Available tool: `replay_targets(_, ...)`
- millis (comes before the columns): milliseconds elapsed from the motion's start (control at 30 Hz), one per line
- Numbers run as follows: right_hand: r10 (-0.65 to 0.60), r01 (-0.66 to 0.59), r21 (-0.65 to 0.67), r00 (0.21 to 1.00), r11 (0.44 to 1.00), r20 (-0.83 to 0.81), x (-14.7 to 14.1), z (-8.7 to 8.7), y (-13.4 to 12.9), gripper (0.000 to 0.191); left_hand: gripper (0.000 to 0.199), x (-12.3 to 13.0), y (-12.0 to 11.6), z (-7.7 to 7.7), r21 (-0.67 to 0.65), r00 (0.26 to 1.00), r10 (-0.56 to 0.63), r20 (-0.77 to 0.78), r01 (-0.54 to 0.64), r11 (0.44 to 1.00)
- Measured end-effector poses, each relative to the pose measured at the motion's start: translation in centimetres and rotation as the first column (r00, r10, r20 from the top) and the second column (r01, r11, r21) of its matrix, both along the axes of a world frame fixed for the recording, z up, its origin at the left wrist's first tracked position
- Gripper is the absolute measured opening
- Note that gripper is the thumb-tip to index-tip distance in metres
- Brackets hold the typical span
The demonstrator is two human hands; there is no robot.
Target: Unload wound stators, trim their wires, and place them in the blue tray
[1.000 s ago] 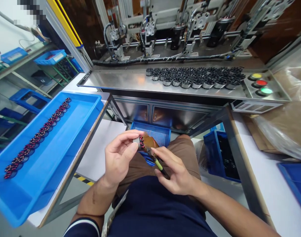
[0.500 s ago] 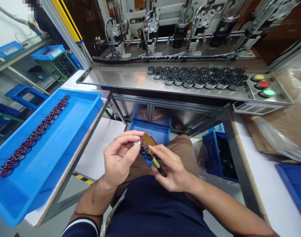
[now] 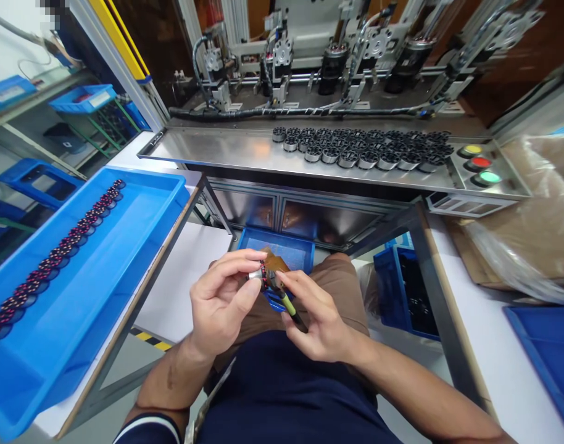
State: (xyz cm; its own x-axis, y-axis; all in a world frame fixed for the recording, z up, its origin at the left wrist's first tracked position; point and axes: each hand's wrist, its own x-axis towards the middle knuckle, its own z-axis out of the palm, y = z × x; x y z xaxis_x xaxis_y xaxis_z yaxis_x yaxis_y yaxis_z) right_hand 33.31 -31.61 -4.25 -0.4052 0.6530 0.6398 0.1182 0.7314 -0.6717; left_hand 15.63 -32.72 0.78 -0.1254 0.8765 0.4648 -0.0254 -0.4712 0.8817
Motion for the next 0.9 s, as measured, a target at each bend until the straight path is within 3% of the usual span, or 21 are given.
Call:
replay_targets(433,-0.03,0.03,0.006,0.998,1.0,-0.054,-0.3,0.1,-0.2,0.072,0.023,-0.2,-0.3,0.1,0.02,0.994,0.009,-0.106,-0.007,1.0)
replay_targets(500,-0.036,0.031,-0.057,0.996,0.998,-0.086,-0.3,0.0,-0.3,0.069,0.025,-0.2,-0.2,0.0,0.025,0.995,-0.005,-0.101,0.008,1.0)
replay_targets(567,-0.041,0.011,-0.213,0.99,0.977,-0.135,-0.2,0.1,-0.3,0.063,0.025,-0.3,0.1,-0.2,0.05,0.995,-0.022,-0.097,0.027,0.998)
replay_targets(633,0.003,-0.087,-0.462,0.984,0.882,-0.179,0.1,0.3,0.1,0.057,0.025,-0.7,0.4,-0.5,0.103,0.989,-0.034,-0.141,0.049,0.994)
replay_targets(700,0.069,-0.2,-0.691,0.975,0.695,-0.212,0.5,0.4,0.6,0.055,0.034,-1.4,0.8,-0.6,0.196,0.968,0.008,-0.251,0.043,0.98)
replay_targets(767,0.098,-0.238,-0.804,0.97,0.545,-0.221,1.0,0.5,1.0,0.056,0.054,-2.1,1.2,-0.9,0.335,0.909,0.138,-0.392,0.002,0.942)
replay_targets(800,0.084,-0.23,-0.827,0.972,0.512,-0.219,1.2,0.5,1.1,0.057,0.064,-2.4,1.4,-1.0,0.406,0.867,0.217,-0.448,-0.019,0.914)
replay_targets(900,0.029,-0.195,-0.846,0.978,0.496,-0.208,2.1,0.8,1.1,0.061,0.077,-3.2,1.8,-1.7,0.498,0.775,0.345,-0.53,-0.045,0.866)
